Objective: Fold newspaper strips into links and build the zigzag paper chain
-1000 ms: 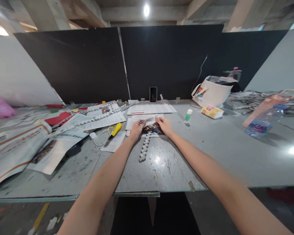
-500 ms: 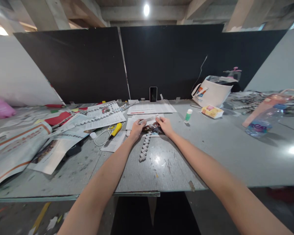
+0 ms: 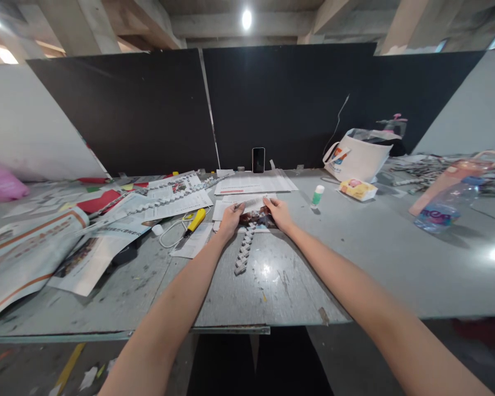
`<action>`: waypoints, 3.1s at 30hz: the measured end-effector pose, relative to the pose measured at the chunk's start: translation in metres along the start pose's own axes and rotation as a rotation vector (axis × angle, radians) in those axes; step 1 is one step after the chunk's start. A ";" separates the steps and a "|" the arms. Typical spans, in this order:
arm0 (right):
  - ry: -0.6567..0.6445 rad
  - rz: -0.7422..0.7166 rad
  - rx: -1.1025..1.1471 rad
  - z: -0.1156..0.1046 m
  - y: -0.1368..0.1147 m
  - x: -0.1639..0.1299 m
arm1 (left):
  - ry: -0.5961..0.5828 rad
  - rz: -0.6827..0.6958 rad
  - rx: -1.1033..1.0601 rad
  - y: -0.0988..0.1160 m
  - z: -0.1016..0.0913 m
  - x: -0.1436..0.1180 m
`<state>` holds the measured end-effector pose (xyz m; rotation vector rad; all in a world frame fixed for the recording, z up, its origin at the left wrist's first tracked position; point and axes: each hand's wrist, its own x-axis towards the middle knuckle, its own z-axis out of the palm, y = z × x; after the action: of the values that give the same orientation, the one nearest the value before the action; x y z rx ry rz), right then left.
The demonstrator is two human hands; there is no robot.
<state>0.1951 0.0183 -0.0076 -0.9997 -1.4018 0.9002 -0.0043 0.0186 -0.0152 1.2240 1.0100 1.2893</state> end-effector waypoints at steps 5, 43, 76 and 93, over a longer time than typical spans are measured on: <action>0.001 0.000 -0.002 -0.001 0.001 0.001 | 0.003 0.033 0.015 -0.003 -0.002 0.002; -0.014 -0.024 0.245 0.005 0.001 0.004 | -0.350 0.008 0.185 0.014 0.003 -0.011; 0.030 0.041 0.006 0.015 0.004 0.002 | -0.388 0.031 0.289 0.002 0.001 -0.003; 0.012 0.003 0.184 0.004 0.005 0.003 | -0.108 0.007 -0.095 0.002 -0.009 0.003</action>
<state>0.1911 0.0235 -0.0117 -0.8665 -1.2817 1.0046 -0.0129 0.0217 -0.0137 1.2124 0.8585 1.2483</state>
